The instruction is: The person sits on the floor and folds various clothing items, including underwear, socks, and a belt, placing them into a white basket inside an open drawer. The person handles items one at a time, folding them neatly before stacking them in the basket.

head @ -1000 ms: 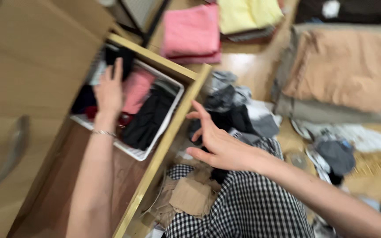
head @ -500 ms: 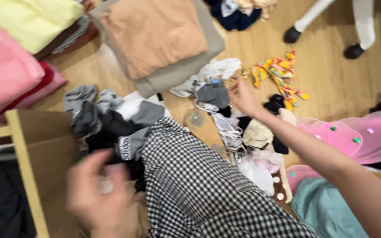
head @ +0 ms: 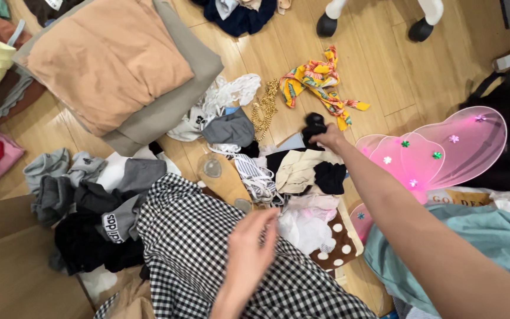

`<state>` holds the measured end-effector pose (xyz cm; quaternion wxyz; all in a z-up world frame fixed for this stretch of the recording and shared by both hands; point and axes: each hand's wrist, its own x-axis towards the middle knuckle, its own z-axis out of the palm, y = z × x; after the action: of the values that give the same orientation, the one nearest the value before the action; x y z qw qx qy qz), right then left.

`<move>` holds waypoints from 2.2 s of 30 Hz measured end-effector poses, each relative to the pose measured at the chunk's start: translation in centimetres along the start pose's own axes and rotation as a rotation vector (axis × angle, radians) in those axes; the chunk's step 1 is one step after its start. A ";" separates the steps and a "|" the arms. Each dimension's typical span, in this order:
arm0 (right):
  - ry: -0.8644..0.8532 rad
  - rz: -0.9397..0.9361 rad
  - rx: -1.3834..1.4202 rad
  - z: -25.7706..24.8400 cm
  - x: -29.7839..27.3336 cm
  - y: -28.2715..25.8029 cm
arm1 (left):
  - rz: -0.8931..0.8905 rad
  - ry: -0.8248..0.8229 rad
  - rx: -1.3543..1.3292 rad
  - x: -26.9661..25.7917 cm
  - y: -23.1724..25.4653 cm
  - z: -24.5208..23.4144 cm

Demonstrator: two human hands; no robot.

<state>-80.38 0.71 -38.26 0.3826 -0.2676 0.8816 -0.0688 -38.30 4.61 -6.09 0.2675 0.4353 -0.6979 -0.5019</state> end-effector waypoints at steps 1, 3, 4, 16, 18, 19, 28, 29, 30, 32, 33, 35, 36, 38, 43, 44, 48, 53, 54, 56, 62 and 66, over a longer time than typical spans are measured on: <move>0.024 -0.024 0.074 -0.4 -0.2 -1.1 | -0.060 0.013 0.032 -0.2 -0.8 -0.6; -0.028 -0.114 0.305 -1.7 -1.2 -3.3 | -0.194 0.088 0.027 -1.2 -1.1 -2.7; -0.105 -0.181 0.461 -2.7 -1.9 -4.6 | -0.256 0.128 0.024 -1.3 -0.9 -3.7; -0.750 -0.452 1.019 -11.9 -20.4 -18.0 | -0.057 0.121 -0.324 5.7 1.6 -1.9; -0.738 -0.424 0.958 -10.0 -21.1 -17.8 | -0.054 0.097 -0.273 6.2 1.2 -1.5; -0.739 -0.404 0.928 -8.8 -20.9 -17.8 | -0.055 0.080 -0.250 5.9 0.9 -1.2; -0.216 -0.552 0.011 -0.8 -8.6 -11.7 | -0.235 0.085 -0.066 0.9 -3.5 -2.6; -0.070 -0.703 -0.227 -2.0 -7.6 -9.9 | -0.265 0.098 -0.085 0.6 -3.9 -2.8; -0.136 -0.744 -0.258 -3.8 -7.1 -8.0 | -0.295 0.111 -0.105 0.3 -4.2 -2.9; -0.273 -0.661 -0.346 -6.3 -7.4 -5.7 | -0.335 0.121 -0.117 -0.1 -4.6 -2.8; -0.342 -0.534 -0.403 -7.2 -8.8 -3.8 | -0.348 0.117 -0.113 -0.3 -4.8 -2.5; -0.249 -0.593 -0.422 -6.8 -11.7 -1.0 | -0.356 0.096 -0.114 -0.4 -5.0 -1.8; -0.202 -0.621 -0.431 -6.8 -12.8 0.0 | -0.351 0.079 -0.118 -0.4 -4.9 -1.3; -0.095 -0.547 -0.373 -7.0 -14.0 1.4 | -0.335 0.057 -0.125 -0.3 -4.7 -0.7; 0.069 -0.587 -0.155 -8.0 -14.0 2.2 | -0.329 0.046 -0.143 0.0 -4.2 -0.5; 0.006 -0.487 -0.066 -8.5 -13.8 2.0 | -0.351 0.047 -0.144 0.1 -4.1 -0.5; -0.301 -0.239 0.645 -9.3 -13.4 -0.8 | -0.383 0.071 -0.169 0.0 -4.2 -0.9; -0.260 -0.246 0.256 -6.4 -14.1 -2.7 | -0.373 0.060 -0.201 -0.5 -4.6 0.0; -0.244 -0.247 0.208 -5.9 -13.8 -2.6 | -0.368 0.057 -0.210 -0.7 -4.7 0.3; -0.145 -0.374 0.092 -4.9 -12.1 -3.0 | -0.367 0.057 -0.223 -1.0 -4.9 0.3; -0.139 -0.316 -0.090 -4.0 -8.3 -4.3 | -0.410 0.073 -0.263 -1.4 -4.9 0.2; -0.351 -0.283 0.235 -5.4 -10.2 -7.1 | -0.377 0.061 -0.198 -0.1 -3.9 -0.1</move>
<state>-75.49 -0.40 -25.61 0.5448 -0.3499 0.7415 -0.1759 -36.87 4.22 -9.68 0.2314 0.5447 -0.5431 -0.5956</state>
